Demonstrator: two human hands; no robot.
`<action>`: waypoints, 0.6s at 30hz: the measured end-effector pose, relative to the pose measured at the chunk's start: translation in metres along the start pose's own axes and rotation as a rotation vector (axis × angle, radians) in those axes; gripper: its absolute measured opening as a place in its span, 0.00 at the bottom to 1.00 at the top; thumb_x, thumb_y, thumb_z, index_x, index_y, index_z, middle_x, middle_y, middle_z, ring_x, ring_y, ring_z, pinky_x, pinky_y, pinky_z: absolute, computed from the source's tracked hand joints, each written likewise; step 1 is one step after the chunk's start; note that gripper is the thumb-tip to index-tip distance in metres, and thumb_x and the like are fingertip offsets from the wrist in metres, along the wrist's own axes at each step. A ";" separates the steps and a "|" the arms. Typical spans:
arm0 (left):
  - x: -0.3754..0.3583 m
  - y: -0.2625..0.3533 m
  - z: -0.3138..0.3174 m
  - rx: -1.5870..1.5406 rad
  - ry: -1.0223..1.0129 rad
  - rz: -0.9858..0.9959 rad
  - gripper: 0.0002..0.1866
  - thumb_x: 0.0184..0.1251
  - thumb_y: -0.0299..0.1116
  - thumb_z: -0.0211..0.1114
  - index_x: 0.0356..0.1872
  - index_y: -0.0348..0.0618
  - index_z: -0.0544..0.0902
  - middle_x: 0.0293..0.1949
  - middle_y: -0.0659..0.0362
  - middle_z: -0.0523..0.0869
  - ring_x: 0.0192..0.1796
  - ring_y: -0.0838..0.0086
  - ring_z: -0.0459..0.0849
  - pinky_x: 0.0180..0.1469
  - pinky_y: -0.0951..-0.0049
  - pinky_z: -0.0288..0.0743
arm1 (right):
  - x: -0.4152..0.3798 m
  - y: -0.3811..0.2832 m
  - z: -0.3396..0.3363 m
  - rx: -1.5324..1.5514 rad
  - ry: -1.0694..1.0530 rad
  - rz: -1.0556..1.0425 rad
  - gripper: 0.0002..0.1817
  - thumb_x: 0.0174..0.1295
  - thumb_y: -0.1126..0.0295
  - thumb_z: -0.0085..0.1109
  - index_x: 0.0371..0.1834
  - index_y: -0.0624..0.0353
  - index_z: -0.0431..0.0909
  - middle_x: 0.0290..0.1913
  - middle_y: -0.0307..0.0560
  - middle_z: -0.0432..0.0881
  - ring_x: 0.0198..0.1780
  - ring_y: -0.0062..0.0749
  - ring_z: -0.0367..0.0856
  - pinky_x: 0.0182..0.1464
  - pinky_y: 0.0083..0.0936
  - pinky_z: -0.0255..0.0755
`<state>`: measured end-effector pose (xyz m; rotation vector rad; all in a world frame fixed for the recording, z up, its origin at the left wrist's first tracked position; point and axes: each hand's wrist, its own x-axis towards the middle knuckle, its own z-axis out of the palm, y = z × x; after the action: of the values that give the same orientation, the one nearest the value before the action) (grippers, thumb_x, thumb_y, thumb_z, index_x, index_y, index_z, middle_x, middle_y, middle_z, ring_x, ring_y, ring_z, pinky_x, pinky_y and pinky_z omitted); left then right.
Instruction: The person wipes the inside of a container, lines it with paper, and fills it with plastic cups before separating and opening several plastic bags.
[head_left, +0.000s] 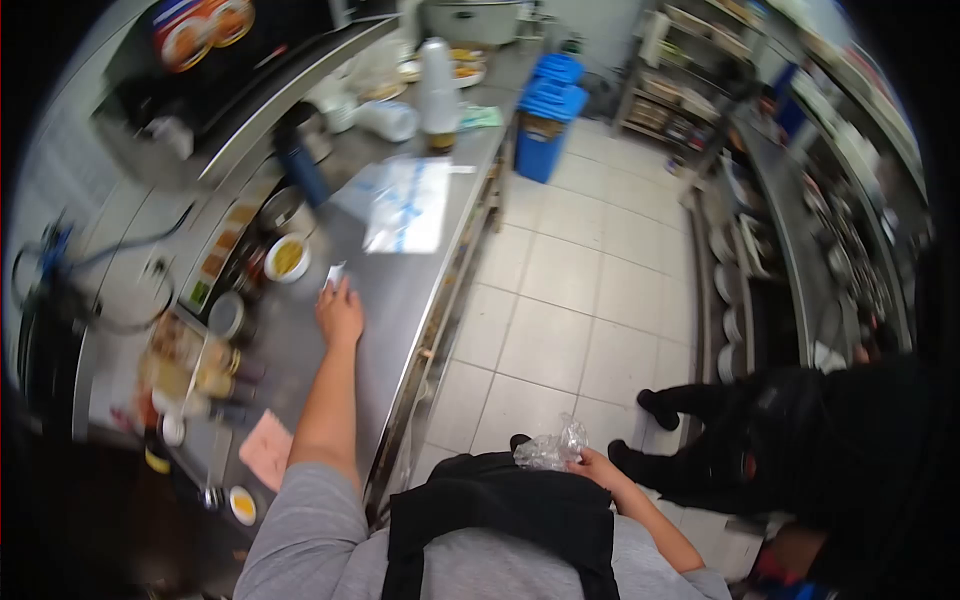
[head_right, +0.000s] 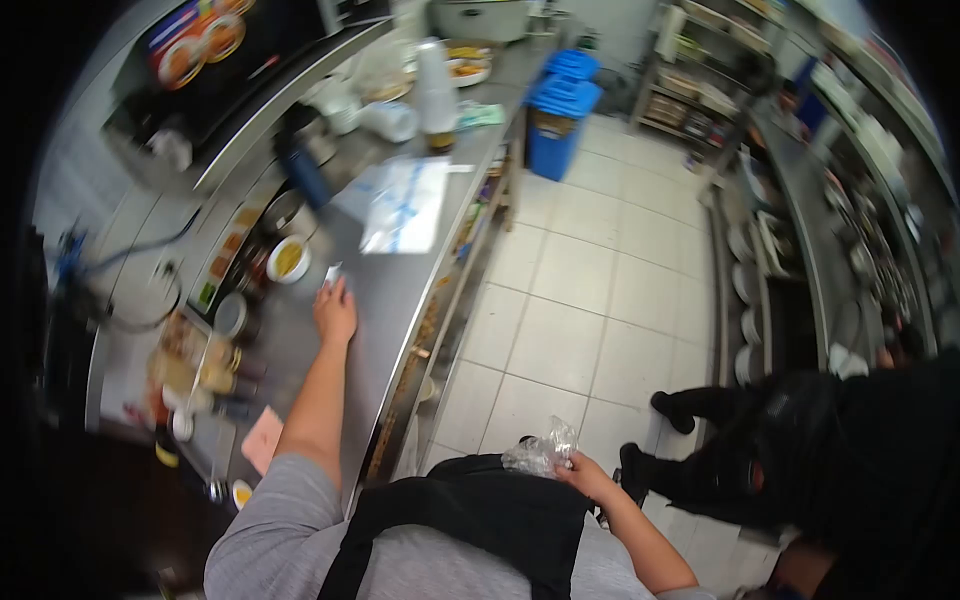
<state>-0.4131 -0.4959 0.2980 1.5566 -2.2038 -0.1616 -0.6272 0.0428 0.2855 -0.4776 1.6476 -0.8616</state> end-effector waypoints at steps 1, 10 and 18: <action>0.009 -0.002 0.014 -0.070 0.011 0.035 0.22 0.68 0.40 0.60 0.62 0.49 0.78 0.62 0.46 0.77 0.67 0.52 0.72 0.68 0.55 0.63 | -0.006 0.016 0.011 0.039 0.055 0.003 0.18 0.66 0.71 0.57 0.59 0.61 0.73 0.39 0.42 0.82 0.38 0.23 0.80 0.40 0.23 0.75; -0.228 0.187 -0.029 -0.927 -0.964 0.969 0.20 0.65 0.37 0.67 0.57 0.46 0.81 0.56 0.53 0.83 0.56 0.62 0.82 0.59 0.65 0.74 | -0.062 0.061 0.119 0.541 0.775 -0.251 0.19 0.65 0.78 0.54 0.60 0.60 0.72 0.53 0.46 0.81 0.51 0.27 0.80 0.51 0.25 0.74; -0.361 0.278 -0.131 -1.012 -0.914 2.025 0.14 0.55 0.28 0.70 0.41 0.42 0.76 0.34 0.54 0.82 0.40 0.58 0.84 0.58 0.52 0.70 | -0.206 -0.020 0.138 1.550 0.840 -0.628 0.20 0.70 0.70 0.54 0.63 0.59 0.67 0.53 0.50 0.79 0.55 0.35 0.78 0.56 0.36 0.76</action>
<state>-0.5020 -0.0435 0.4083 -1.6125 -2.3157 -1.0849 -0.4444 0.1366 0.4256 0.5965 0.9456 -2.6704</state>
